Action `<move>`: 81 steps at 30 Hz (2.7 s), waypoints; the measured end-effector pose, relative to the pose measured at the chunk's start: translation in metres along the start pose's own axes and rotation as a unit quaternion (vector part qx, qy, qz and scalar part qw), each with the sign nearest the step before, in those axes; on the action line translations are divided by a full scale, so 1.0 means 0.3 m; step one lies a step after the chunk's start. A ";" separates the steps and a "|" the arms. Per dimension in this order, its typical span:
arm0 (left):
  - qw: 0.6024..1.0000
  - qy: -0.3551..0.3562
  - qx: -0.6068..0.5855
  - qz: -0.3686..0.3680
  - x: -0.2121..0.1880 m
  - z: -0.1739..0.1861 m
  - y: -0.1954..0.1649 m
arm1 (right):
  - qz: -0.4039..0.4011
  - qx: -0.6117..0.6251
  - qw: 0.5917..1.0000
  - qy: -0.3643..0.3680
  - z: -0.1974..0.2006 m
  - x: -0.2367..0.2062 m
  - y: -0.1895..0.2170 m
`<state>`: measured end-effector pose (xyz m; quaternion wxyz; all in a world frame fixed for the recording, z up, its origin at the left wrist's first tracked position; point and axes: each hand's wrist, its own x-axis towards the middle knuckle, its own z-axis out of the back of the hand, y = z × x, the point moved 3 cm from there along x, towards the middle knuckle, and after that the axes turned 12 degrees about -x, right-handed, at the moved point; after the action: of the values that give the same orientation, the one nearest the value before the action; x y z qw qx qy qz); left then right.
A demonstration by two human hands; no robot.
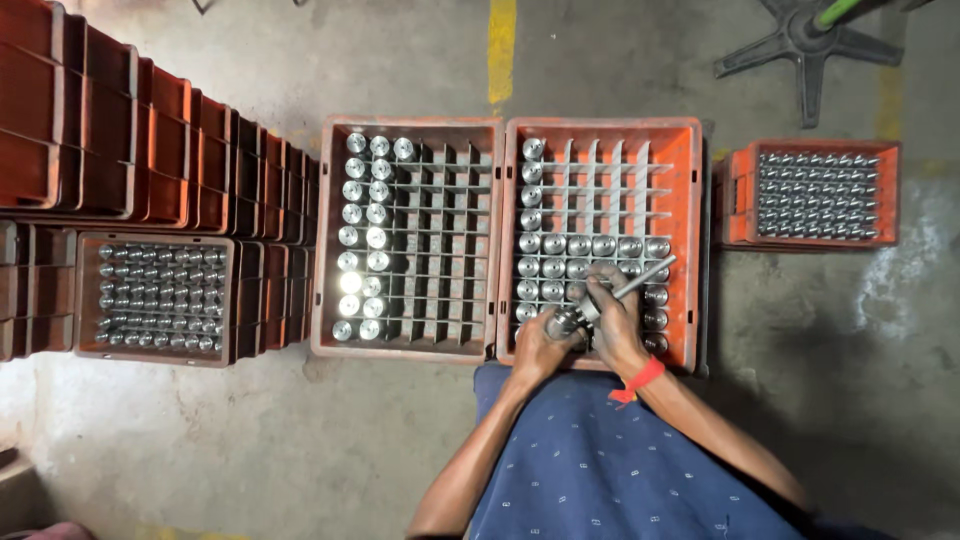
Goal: The person transfers small metal caps from one orange crate to another using a metal tool. They repeatedly pick up caps and place them into slots in the receiving crate, then move the filled crate to a stack.
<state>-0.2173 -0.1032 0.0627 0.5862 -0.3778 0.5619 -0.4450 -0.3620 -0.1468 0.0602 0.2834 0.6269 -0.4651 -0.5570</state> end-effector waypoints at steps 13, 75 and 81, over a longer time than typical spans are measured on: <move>0.990 0.134 -0.011 0.032 -0.041 -0.076 0.025 | -0.060 -0.047 0.995 0.064 0.109 0.026 -0.079; 0.992 0.065 0.101 0.024 -0.091 -0.033 -0.039 | 0.031 -0.079 0.991 0.108 -0.022 -0.092 0.012; 0.995 0.092 0.032 0.037 -0.102 -0.129 -0.054 | -0.068 -0.045 0.993 0.084 0.160 -0.029 -0.047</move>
<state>-0.2566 -0.0773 0.0847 0.5597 -0.2954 0.6127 -0.4735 -0.4040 -0.1254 0.0413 0.3109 0.6885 -0.3698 -0.5408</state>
